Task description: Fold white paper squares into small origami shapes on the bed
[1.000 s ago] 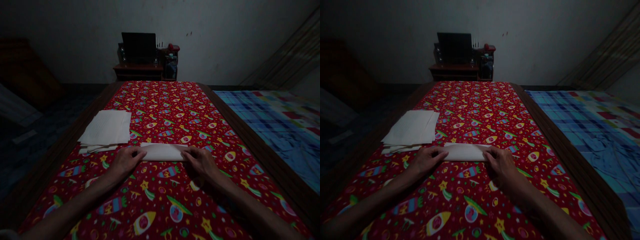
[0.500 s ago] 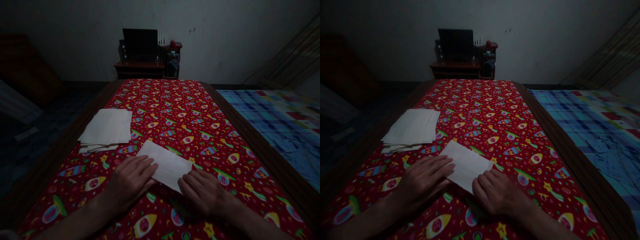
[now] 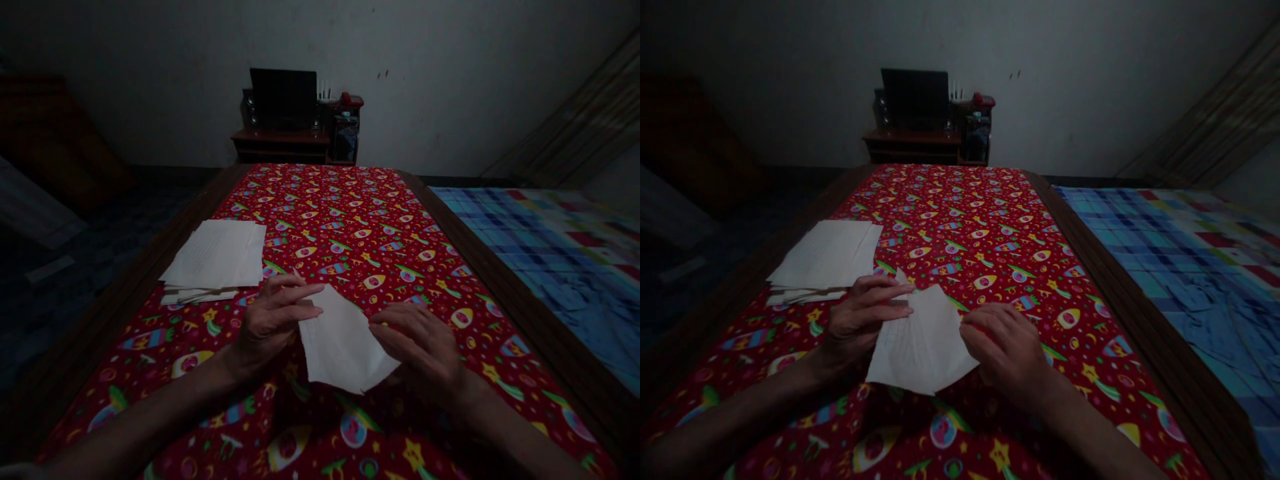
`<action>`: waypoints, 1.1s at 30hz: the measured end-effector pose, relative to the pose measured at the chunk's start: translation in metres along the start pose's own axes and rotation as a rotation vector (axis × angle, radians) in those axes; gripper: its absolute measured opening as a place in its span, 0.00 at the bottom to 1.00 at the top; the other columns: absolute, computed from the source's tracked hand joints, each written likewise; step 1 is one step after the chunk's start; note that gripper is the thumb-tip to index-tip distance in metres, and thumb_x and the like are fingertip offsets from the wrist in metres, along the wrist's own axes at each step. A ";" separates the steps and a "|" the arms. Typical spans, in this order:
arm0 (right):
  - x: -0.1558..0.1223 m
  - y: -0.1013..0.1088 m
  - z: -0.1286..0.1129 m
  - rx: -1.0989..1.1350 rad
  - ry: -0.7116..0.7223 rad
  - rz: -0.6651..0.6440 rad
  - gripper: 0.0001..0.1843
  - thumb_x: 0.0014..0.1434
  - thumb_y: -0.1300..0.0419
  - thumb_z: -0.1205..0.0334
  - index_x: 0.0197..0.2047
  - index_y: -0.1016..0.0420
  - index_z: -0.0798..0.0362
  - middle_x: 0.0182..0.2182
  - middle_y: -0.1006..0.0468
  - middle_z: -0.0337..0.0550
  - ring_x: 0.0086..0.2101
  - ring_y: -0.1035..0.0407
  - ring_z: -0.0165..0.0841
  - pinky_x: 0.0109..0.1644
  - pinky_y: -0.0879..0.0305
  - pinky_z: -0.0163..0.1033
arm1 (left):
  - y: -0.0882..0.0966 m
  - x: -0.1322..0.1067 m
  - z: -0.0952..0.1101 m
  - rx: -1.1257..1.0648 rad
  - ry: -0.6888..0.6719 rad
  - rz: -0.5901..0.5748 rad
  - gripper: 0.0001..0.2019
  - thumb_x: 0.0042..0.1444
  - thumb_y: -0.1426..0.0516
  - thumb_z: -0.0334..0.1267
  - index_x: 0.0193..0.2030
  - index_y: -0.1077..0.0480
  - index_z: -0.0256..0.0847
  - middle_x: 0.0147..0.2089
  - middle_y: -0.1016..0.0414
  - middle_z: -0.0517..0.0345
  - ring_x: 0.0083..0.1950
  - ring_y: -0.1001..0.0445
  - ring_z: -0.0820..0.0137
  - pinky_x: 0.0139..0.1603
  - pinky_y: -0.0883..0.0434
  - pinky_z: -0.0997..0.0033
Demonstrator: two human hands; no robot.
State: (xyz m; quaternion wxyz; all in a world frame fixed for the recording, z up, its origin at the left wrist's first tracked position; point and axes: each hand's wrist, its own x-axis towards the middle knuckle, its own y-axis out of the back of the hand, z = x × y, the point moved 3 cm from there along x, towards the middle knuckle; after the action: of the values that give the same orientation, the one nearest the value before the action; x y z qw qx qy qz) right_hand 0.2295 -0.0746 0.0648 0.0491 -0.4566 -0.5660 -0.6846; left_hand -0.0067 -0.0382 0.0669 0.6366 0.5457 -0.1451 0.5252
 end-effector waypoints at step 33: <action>-0.019 -0.068 0.050 0.344 -0.699 -0.370 0.16 0.62 0.48 0.56 0.28 0.26 0.54 0.26 0.26 0.40 0.28 0.33 0.30 0.31 0.40 0.33 | -0.025 -0.048 -0.042 0.111 0.507 -0.314 0.13 0.57 0.46 0.36 0.23 0.30 0.38 0.33 0.29 0.54 0.37 0.30 0.67 0.38 0.30 0.67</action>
State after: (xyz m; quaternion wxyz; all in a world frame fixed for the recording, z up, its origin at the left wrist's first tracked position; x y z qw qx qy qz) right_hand 0.2296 -0.0179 -0.0007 -0.1937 -0.5370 -0.7267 -0.3820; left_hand -0.0212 -0.0235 0.0019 0.6952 0.4468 0.1333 0.5471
